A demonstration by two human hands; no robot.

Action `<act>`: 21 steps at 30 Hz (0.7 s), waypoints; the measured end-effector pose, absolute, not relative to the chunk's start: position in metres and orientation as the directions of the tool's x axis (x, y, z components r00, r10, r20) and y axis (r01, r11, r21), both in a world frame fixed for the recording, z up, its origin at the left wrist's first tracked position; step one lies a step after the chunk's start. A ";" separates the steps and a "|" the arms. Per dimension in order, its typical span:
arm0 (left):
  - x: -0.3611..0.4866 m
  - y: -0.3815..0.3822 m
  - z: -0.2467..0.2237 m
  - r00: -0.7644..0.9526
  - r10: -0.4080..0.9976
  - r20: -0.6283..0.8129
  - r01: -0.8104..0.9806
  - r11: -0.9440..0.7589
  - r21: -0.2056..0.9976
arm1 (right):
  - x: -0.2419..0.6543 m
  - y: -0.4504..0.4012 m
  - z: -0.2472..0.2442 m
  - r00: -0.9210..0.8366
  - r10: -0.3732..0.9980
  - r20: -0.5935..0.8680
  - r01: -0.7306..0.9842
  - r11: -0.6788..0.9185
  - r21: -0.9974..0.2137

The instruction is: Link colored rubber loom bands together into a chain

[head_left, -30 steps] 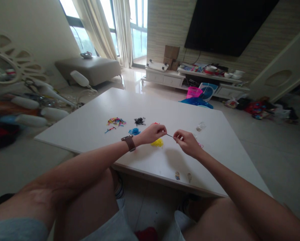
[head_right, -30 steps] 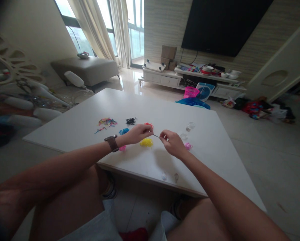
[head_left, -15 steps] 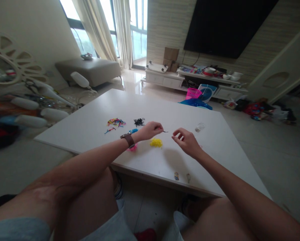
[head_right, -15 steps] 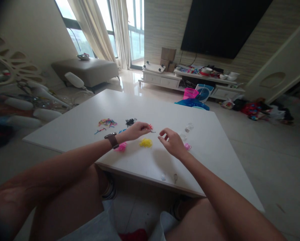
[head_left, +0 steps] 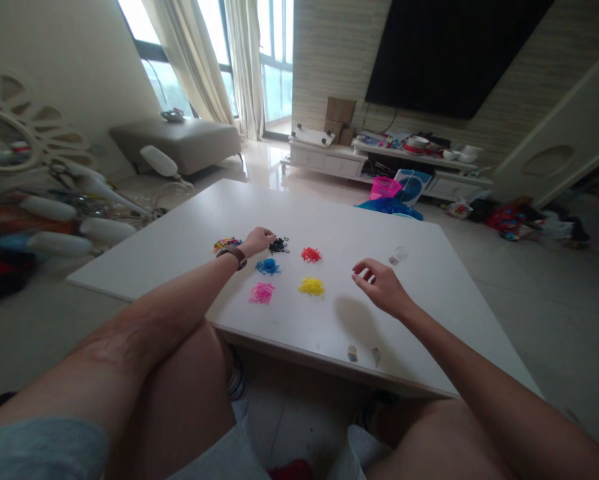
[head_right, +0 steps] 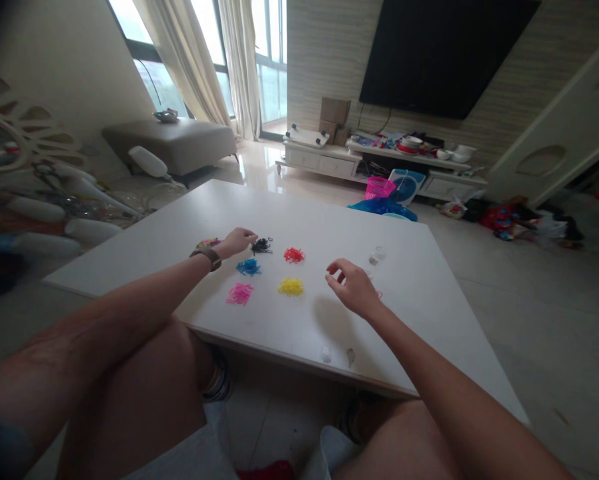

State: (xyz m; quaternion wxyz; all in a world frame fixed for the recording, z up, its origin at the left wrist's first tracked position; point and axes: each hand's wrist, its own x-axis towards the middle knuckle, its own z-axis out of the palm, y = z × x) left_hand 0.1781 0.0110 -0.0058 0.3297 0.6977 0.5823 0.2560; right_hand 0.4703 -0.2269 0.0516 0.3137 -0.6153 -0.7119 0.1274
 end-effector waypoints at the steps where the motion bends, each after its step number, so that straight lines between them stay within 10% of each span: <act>1: 0.179 0.011 -0.005 0.191 0.977 -0.097 0.582 -0.033 0.812 | 0.471 -0.227 0.052 -0.048 0.957 0.285 0.797 0.209 -0.567; 7: 0.165 0.009 0.008 0.417 0.815 -0.403 0.128 0.387 0.913 | 0.470 -0.226 0.051 -0.063 0.961 0.268 0.803 0.208 -0.558; 21: 0.135 0.001 0.007 0.486 0.825 -0.288 0.266 0.174 0.948 | 0.469 -0.220 0.044 -0.132 0.960 0.249 0.807 0.250 -0.536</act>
